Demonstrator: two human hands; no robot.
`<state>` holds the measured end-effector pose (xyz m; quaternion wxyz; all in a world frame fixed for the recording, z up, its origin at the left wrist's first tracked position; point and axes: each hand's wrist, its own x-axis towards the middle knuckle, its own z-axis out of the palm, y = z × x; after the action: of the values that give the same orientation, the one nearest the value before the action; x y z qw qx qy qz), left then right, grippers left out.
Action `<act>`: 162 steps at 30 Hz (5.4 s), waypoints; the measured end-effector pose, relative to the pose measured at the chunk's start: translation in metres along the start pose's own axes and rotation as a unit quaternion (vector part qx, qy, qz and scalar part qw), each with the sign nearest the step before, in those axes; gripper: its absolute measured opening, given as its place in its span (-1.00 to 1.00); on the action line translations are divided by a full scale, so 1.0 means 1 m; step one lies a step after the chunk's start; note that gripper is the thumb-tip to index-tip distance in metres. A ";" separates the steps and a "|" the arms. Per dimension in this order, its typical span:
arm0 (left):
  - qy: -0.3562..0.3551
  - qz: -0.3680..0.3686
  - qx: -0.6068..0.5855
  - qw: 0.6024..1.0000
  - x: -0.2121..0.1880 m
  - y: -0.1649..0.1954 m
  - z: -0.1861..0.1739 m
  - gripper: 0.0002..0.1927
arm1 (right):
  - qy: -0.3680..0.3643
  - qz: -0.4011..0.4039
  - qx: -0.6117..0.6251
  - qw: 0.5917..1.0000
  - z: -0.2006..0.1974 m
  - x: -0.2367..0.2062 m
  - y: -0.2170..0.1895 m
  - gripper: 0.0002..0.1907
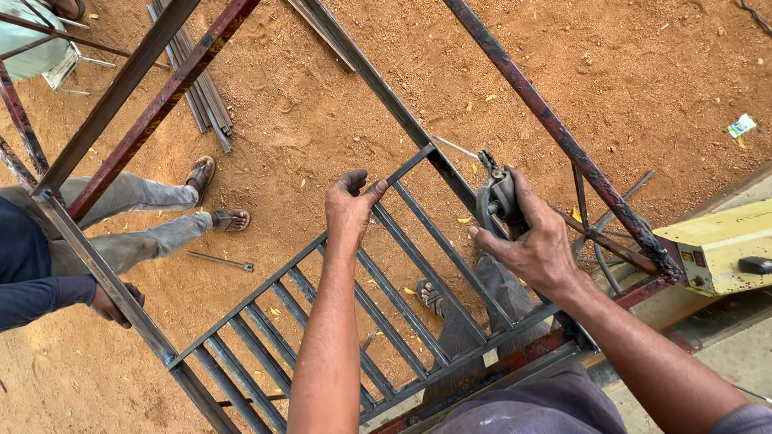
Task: The person welds components of a metal frame, using a welding torch to join horizontal and vertical metal bars. The person positions the metal pieces by hand, applies the torch to create weld joints, and holds the frame steady throughout the process.
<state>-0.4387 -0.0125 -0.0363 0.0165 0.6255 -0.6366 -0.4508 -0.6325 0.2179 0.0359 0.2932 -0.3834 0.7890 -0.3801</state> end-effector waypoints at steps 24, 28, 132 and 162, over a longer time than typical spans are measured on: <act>0.024 0.078 -0.078 0.994 0.024 -0.029 0.013 -0.44 | -0.027 -0.057 -0.002 0.998 -0.011 0.005 -0.005 -0.36; 0.026 0.059 -0.018 0.998 0.021 -0.024 0.009 -0.43 | -0.050 -0.008 -0.089 0.995 -0.008 0.011 -0.002 -0.16; -0.004 0.515 0.300 0.803 -0.266 -0.126 0.089 -0.74 | 0.266 0.123 0.042 0.955 -0.013 -0.345 0.042 -0.04; 0.039 0.450 0.341 0.824 -0.287 -0.120 0.097 -0.70 | 0.185 0.125 0.044 0.974 -0.030 -0.320 0.059 -0.04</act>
<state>-0.3388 0.2962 -0.0096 0.0282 0.2519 -0.9595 -0.1227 -0.5070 0.5185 0.0584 0.2035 -0.1911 0.8541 -0.4389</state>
